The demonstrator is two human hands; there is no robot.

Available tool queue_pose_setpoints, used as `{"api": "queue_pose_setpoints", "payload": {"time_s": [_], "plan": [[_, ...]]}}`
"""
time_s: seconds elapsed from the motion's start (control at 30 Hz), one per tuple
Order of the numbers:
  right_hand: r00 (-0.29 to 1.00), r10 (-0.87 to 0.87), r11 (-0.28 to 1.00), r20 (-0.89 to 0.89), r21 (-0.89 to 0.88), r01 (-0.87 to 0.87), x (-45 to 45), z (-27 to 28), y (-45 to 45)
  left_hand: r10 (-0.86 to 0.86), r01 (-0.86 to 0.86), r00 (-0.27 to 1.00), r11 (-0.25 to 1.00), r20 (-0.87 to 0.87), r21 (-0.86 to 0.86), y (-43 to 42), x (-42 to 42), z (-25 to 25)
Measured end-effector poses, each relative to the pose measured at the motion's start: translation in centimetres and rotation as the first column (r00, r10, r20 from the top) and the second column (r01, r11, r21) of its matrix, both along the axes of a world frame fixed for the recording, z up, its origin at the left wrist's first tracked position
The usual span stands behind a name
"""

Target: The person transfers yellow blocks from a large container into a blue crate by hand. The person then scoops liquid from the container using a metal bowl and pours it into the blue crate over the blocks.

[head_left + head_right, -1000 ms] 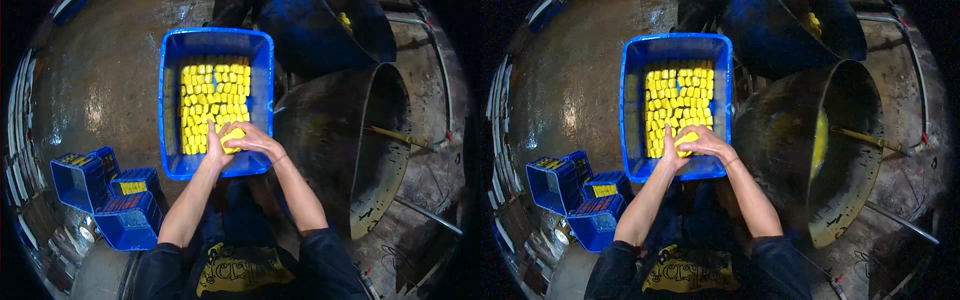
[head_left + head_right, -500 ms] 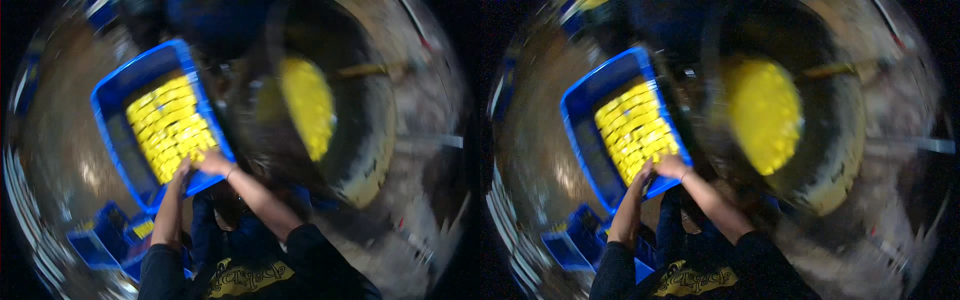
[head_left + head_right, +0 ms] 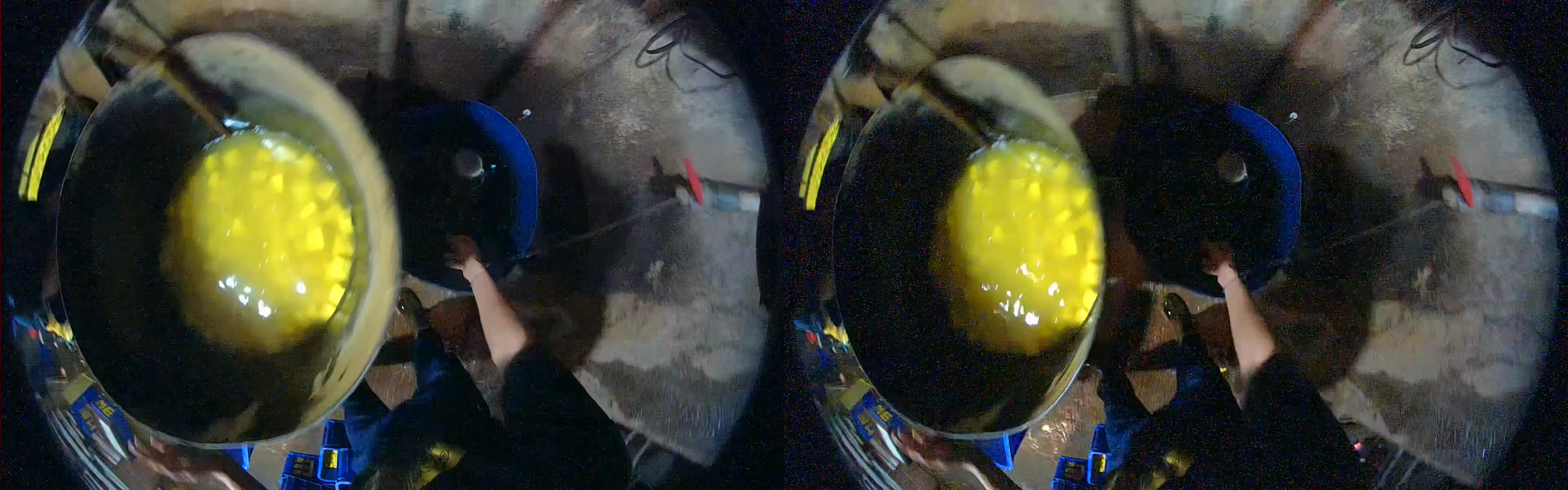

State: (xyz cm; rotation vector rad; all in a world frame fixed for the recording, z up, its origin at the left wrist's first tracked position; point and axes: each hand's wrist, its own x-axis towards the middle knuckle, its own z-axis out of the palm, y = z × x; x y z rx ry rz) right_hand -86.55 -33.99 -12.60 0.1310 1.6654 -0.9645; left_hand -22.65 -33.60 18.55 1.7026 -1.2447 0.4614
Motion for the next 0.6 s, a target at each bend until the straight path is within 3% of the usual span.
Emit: {"api": "queue_pose_setpoints", "payload": {"time_s": [0.1,0.23,0.37,0.53,0.6], "plan": [[0.996,-0.071,0.997,0.061,0.002,0.071,-4.9,-3.0,-6.3,-0.115,0.102,0.992,0.967,0.046,0.233,0.0,-10.7,-2.9],[0.973,-0.213,0.913,0.084,-0.339,0.229,-12.5,-14.7,-10.5,-0.252,0.215,0.968,0.791,-0.015,0.573,-0.1,-21.8,-10.0],[0.911,-0.383,0.770,0.153,-0.492,0.406,-19.3,-23.2,-13.4,-0.275,0.232,0.960,0.678,-0.053,0.698,-1.0,-26.7,-14.8],[0.885,-0.327,0.603,0.333,-0.647,0.466,-21.9,-27.6,-12.8,-0.247,0.216,0.966,0.625,-0.073,0.750,-1.4,-27.8,-16.5],[0.872,-0.346,0.424,0.347,-0.771,0.476,-21.3,-28.7,-12.4,-0.243,0.207,0.968,0.618,-0.066,0.758,-1.7,-28.7,-16.1]]}}
